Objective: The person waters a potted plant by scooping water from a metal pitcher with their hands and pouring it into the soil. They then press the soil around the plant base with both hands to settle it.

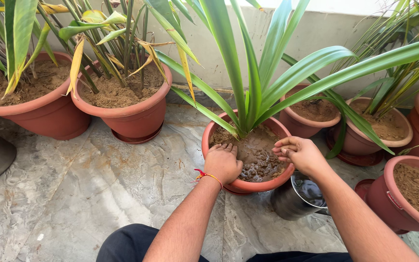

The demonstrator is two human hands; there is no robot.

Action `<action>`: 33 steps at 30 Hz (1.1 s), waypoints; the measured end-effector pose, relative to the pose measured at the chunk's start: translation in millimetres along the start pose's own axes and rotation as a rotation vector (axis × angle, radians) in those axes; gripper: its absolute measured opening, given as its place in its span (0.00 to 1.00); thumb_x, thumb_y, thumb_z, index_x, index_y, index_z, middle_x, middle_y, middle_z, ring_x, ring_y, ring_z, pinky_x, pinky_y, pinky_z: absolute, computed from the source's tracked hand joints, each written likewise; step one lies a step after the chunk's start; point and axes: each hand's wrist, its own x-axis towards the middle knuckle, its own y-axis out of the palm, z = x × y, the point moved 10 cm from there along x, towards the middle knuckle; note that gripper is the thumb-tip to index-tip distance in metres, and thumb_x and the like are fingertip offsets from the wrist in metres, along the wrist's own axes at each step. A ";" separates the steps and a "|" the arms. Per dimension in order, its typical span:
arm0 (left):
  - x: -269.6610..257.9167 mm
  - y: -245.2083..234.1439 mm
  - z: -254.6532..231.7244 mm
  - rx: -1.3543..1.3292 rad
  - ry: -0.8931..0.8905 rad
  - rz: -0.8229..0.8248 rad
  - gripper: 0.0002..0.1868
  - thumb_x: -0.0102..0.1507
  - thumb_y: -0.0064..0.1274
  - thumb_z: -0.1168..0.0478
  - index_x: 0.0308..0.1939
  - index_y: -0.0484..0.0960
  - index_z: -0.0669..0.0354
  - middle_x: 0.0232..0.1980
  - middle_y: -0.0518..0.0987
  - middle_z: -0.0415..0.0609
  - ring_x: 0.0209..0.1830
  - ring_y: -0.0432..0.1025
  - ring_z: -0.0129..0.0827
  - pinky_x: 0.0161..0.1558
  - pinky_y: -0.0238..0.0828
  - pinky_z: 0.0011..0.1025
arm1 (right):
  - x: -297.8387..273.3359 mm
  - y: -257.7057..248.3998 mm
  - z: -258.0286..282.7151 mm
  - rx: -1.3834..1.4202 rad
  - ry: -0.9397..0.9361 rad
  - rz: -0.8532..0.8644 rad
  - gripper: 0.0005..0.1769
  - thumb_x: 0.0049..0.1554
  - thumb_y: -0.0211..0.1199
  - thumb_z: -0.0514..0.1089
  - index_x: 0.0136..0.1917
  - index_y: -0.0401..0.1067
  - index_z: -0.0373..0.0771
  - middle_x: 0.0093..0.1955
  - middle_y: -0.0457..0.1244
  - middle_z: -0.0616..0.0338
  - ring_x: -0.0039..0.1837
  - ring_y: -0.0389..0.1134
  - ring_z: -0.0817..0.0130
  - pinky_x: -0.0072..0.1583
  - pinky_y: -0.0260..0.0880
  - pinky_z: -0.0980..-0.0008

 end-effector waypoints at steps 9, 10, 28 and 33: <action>-0.8 11.4 -3.4 0.043 0.016 0.156 0.31 0.62 0.38 0.47 0.68 0.75 0.48 0.74 0.70 0.41 0.75 0.61 0.43 0.75 0.46 0.43 | 2.4 -32.9 -31.8 -0.009 -0.101 -0.094 0.12 0.61 0.54 0.30 0.56 0.75 0.28 0.51 0.72 0.51 0.53 0.74 0.68 0.52 0.75 0.69; -0.2 12.6 -3.5 0.054 0.017 0.172 0.31 0.62 0.38 0.47 0.68 0.75 0.48 0.74 0.69 0.40 0.75 0.60 0.44 0.74 0.46 0.44 | 3.4 -40.9 -43.1 -0.029 -0.085 -0.123 0.11 0.61 0.55 0.30 0.55 0.75 0.28 0.50 0.72 0.52 0.52 0.74 0.68 0.51 0.76 0.70; -1.4 8.9 -4.4 0.051 0.035 0.122 0.31 0.62 0.38 0.48 0.67 0.76 0.51 0.73 0.71 0.41 0.75 0.60 0.43 0.75 0.45 0.42 | 25.5 -26.0 -234.1 -0.536 0.417 -0.031 0.18 0.56 0.64 0.42 0.58 0.81 0.34 0.53 0.74 0.45 0.55 0.75 0.54 0.60 0.74 0.56; -2.1 7.1 -4.8 0.044 0.048 0.085 0.31 0.62 0.38 0.49 0.66 0.77 0.53 0.72 0.72 0.42 0.74 0.62 0.44 0.75 0.46 0.42 | 33.7 -8.0 -277.2 0.805 0.622 0.023 0.08 0.61 0.52 0.36 0.48 0.70 0.28 0.43 0.66 0.46 0.43 0.68 0.58 0.45 0.70 0.62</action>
